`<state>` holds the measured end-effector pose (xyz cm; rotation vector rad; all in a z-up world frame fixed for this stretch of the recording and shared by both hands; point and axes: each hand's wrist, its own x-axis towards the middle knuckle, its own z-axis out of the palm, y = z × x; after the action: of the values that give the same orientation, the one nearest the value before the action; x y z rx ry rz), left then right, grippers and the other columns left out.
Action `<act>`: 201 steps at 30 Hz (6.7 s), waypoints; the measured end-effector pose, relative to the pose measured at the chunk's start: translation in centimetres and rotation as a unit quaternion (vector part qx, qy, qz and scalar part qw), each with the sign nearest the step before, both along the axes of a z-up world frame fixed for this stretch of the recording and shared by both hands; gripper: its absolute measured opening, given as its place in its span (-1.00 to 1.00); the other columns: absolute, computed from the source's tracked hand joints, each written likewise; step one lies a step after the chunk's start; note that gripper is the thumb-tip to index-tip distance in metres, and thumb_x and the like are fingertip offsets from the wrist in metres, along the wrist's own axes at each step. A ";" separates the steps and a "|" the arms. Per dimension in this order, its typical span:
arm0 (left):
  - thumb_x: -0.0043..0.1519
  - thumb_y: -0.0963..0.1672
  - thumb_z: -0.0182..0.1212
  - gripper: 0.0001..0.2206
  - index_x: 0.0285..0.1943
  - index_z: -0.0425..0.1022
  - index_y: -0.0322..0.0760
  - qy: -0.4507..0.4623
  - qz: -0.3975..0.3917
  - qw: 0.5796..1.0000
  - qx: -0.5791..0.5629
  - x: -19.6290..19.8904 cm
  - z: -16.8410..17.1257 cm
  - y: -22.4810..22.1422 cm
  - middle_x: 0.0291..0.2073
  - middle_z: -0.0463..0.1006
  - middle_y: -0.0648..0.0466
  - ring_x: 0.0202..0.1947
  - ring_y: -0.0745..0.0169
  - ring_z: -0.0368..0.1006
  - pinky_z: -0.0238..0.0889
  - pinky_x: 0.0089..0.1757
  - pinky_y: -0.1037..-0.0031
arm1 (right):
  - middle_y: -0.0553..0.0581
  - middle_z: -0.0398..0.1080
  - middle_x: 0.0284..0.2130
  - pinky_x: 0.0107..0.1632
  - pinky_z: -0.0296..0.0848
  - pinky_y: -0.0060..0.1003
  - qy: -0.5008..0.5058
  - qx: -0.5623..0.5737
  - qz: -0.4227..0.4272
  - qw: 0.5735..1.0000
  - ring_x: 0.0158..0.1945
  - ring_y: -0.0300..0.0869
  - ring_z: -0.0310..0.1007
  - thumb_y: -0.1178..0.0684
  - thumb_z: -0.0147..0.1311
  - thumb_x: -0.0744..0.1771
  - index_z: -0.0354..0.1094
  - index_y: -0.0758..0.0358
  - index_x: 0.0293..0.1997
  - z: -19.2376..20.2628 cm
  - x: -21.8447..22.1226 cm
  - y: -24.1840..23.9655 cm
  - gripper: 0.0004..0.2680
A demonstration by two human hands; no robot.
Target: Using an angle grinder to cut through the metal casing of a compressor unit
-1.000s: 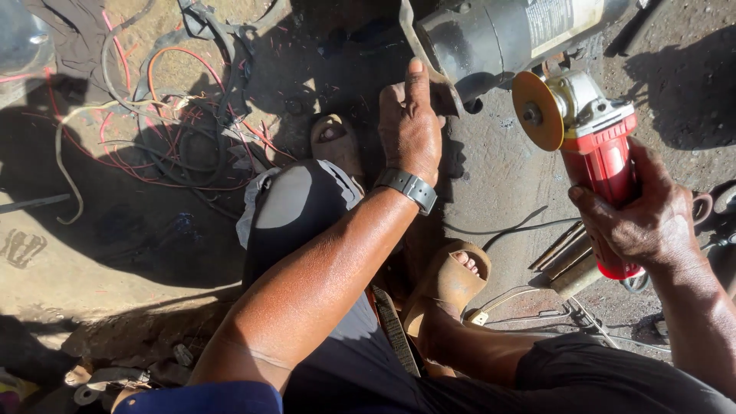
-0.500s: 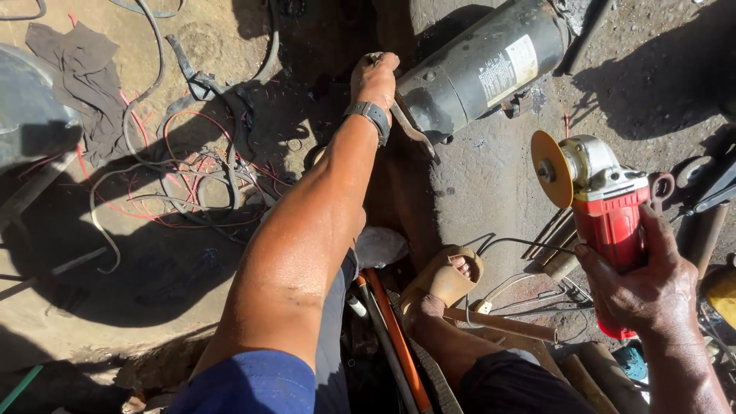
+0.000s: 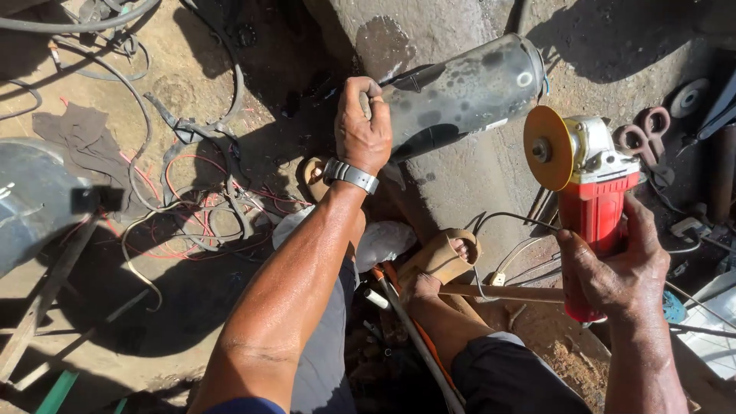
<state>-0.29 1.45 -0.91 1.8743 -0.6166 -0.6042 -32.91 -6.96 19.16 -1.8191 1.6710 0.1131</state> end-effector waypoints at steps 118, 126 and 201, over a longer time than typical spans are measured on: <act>0.25 -0.12 0.02 -0.99 -0.23 0.31 -0.06 -0.067 0.009 0.993 0.095 -2.2 -2.5 -10.3 -0.42 0.40 0.10 -0.31 0.02 0.34 0.25 -0.27 0.18 | 0.16 0.44 -0.28 -0.13 0.37 -0.06 0.062 0.152 -0.024 0.986 -0.25 -0.04 0.37 -0.21 0.24 0.27 0.27 0.13 0.40 -2.8 6.9 -2.6 -0.45; 0.25 -0.15 0.02 -0.96 -0.24 0.28 -0.08 -0.086 0.004 0.995 0.056 -2.3 -2.3 -10.0 -0.41 0.35 0.12 -0.33 0.05 0.30 0.24 -0.24 0.22 | 0.15 0.44 -0.26 -0.12 0.36 -0.04 0.083 0.165 -0.039 0.982 -0.25 -0.01 0.38 -0.20 0.22 0.26 0.29 0.07 0.40 -2.2 8.1 -2.7 -0.47; 0.10 -0.27 0.03 -0.83 -0.20 0.30 -0.18 -0.030 0.184 0.978 0.096 -9.4 0.2 -5.9 -0.30 0.42 -0.01 -0.18 -0.17 0.36 0.30 -0.13 0.07 | 0.47 0.53 0.01 0.02 0.45 0.21 0.313 0.149 0.246 0.905 0.01 0.42 0.52 -0.29 0.15 0.27 0.12 0.07 0.64 2.0 11.0 -11.8 -0.30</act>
<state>-9.74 -4.49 -0.70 2.1263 -0.2424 -0.3736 -21.94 -18.72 21.17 -2.0324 1.4140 1.2144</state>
